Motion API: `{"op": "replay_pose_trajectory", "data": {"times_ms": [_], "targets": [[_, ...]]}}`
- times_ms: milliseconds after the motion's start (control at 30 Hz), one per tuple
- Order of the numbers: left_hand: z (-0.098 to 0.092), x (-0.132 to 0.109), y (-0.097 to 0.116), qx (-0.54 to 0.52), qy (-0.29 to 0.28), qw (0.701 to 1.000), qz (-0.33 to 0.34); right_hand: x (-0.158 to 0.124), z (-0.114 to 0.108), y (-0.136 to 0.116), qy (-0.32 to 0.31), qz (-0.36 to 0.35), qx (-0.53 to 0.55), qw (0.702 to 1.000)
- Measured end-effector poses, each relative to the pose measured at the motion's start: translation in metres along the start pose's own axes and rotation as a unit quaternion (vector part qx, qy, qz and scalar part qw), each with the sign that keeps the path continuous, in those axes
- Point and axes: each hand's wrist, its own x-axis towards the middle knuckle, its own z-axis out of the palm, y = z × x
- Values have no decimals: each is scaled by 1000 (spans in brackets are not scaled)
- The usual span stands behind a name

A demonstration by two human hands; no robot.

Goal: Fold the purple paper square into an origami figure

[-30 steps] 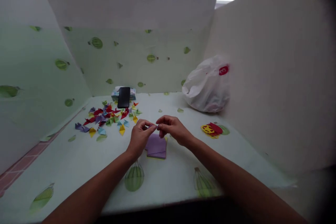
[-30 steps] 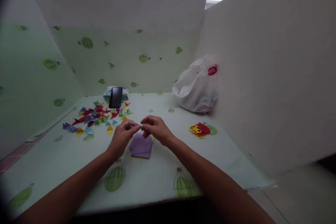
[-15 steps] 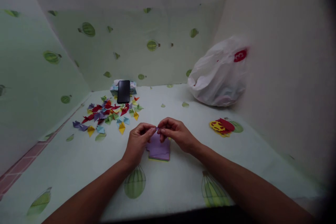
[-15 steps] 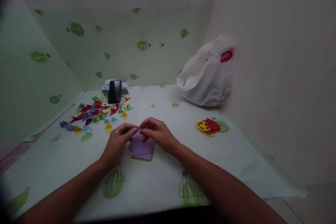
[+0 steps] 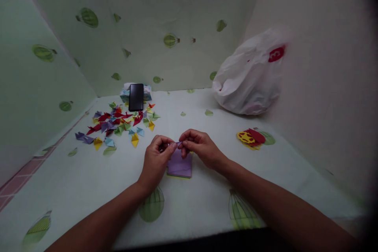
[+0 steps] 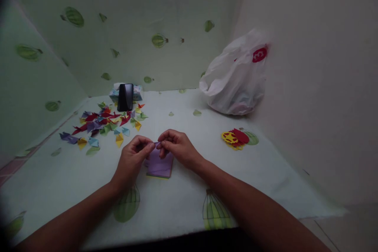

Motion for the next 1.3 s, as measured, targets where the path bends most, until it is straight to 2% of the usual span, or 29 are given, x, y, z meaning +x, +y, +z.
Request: {"op": "replay_pose_trajectory", "data": {"times_ms": [300,600,1033,1133,1300], "targets": [[-2,-2,3,65,3,997,38,-1,0,-1,-12,-3,-70,997],[0,-1,4,79,17,995,51,-1,-1,-1,-14,-7,-71,997],[1,-4,10,123,26,986,105,-2,1,-2,-12,-9,-116,993],[1,-4,10,108,25,990,84,-3,0,-2,-9,-12,-116,993],[0,-2,9,1,11,999,-34,-3,0,-4,-15,-14,-88,996]]}}
